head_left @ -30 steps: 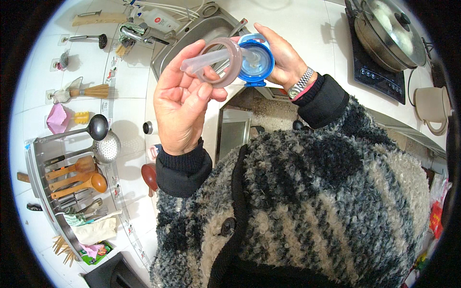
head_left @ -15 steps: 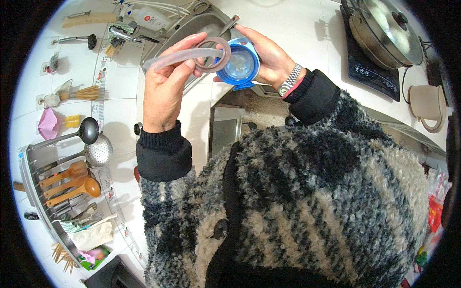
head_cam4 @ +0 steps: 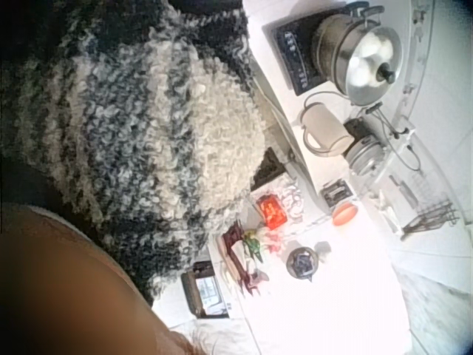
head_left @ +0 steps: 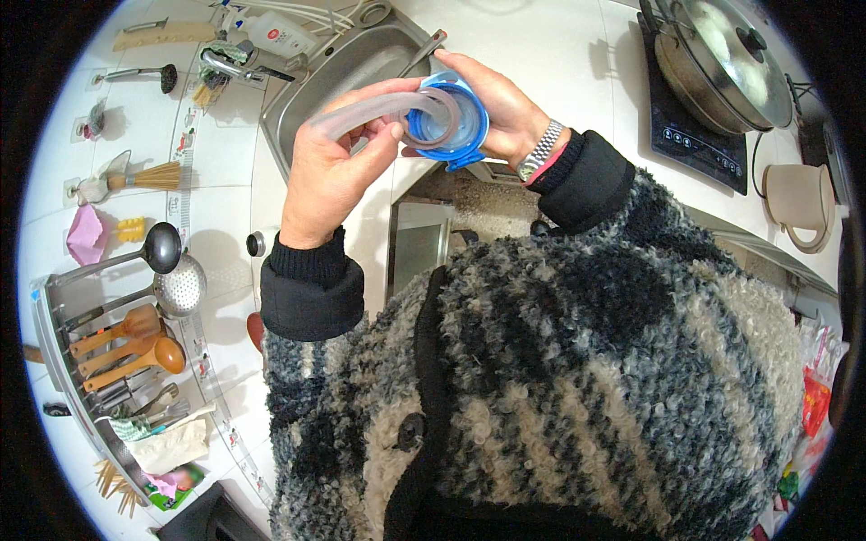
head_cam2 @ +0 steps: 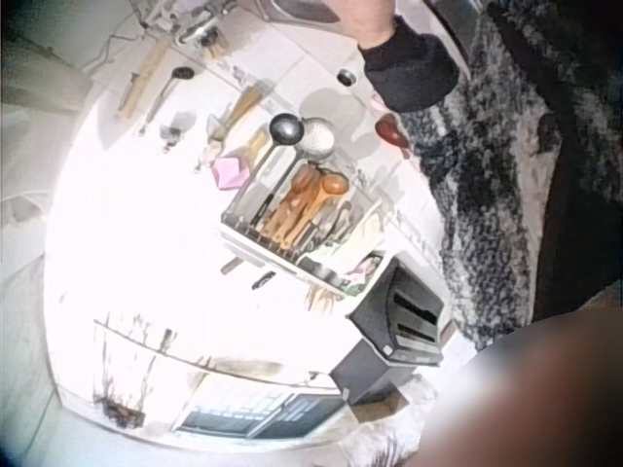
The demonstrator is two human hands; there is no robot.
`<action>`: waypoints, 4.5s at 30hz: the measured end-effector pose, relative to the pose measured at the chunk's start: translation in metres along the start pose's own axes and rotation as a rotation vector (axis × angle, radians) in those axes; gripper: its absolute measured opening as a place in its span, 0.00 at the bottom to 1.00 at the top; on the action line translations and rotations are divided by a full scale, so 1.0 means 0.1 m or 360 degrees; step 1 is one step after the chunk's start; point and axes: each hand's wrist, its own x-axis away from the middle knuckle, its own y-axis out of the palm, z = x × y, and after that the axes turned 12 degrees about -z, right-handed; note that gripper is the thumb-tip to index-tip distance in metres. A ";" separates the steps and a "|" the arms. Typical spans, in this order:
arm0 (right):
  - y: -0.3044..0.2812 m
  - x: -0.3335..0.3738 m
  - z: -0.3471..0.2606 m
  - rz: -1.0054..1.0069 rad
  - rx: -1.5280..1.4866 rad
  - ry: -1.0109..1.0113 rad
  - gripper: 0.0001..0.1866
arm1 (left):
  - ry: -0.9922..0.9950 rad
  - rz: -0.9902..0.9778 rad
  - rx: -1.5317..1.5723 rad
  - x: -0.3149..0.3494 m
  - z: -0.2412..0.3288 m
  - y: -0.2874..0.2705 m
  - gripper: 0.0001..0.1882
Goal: The person walks from a living area into the kitchen carrying two bottles. They open the blue bottle, rinse its lid and straw under the tap, then repeatedly insert and remove the straw and lid, testing the fit. They also open a pink bottle, remove its lid, and place it in the sink before returning to the blue bottle.
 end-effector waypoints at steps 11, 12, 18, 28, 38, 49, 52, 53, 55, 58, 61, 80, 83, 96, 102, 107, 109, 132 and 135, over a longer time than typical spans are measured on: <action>-0.13 -0.02 0.03 0.0065 0.0066 -0.0027 0.23 | 0.0217 0.0087 -0.0708 -0.05 0.06 0.12 0.20; -0.15 -0.03 0.04 0.0026 0.0045 -0.0028 0.22 | 0.0279 0.0109 -0.0764 -0.05 0.06 0.13 0.20; -0.17 -0.03 0.04 -0.0007 0.0015 -0.0003 0.24 | 0.0288 0.0174 -0.1054 -0.07 0.05 0.15 0.18; -0.03 -0.01 0.04 0.0049 0.0092 -0.0046 0.27 | 0.0457 0.0269 -0.1078 -0.11 0.05 0.20 0.28; 0.00 0.04 0.07 -0.0134 0.0038 -0.0179 0.20 | 0.0241 0.0208 -0.1139 -0.19 0.00 0.31 0.26; -0.01 0.02 0.13 0.0051 -0.0074 -0.0038 0.20 | -0.0015 -0.0074 -0.0114 -0.07 -0.17 0.18 0.26; -0.02 0.02 0.14 0.0226 0.0041 -0.0005 0.21 | -0.0136 -0.0052 -0.0171 -0.06 -0.21 0.18 0.24; -0.02 0.02 0.14 0.0258 0.0074 0.0023 0.22 | -0.0148 -0.0044 -0.0239 -0.07 -0.22 0.19 0.23; -0.02 0.01 0.15 0.0267 0.0100 -0.0003 0.22 | -0.0106 0.0025 -0.0285 -0.08 -0.25 0.20 0.22; -0.03 -0.02 0.14 0.0184 0.0085 -0.0040 0.21 | -0.0007 0.0143 -0.0283 -0.13 -0.29 0.20 0.21; -0.04 -0.04 0.14 0.0212 0.0121 -0.0081 0.21 | -0.0058 0.0166 -0.0364 -0.16 -0.30 0.21 0.22; 0.01 0.04 0.12 0.0245 0.0127 -0.0063 0.23 | -0.0054 0.0118 -0.0496 -0.23 -0.31 0.29 0.28; -0.01 0.03 0.10 0.0197 0.0227 -0.0170 0.24 | -0.0003 0.0151 -0.0316 -0.21 -0.29 0.28 0.27; -0.12 -0.02 -0.01 0.0387 0.0380 -0.0445 0.28 | 0.0370 0.0536 -0.0899 -0.16 -0.25 0.46 0.07; -0.10 -0.08 0.05 0.0380 0.0606 -0.0534 0.26 | 0.0018 0.0387 -0.0751 -0.13 -0.30 0.48 0.05; -0.15 -0.11 0.03 0.0405 0.0635 -0.0536 0.25 | 0.0116 0.0617 -0.0619 -0.18 -0.35 0.57 0.05; -0.20 -0.13 0.00 0.0498 0.0642 -0.0532 0.25 | 0.0197 0.0757 -0.0558 -0.18 -0.36 0.61 0.04; -0.45 0.04 -0.13 0.0935 0.0540 -0.0529 0.28 | 0.0540 0.0703 0.2057 0.56 -0.66 0.02 0.11; -0.45 0.06 -0.13 0.0914 0.0559 -0.0525 0.28 | 0.0633 0.0690 0.1942 0.55 -0.76 -0.02 0.11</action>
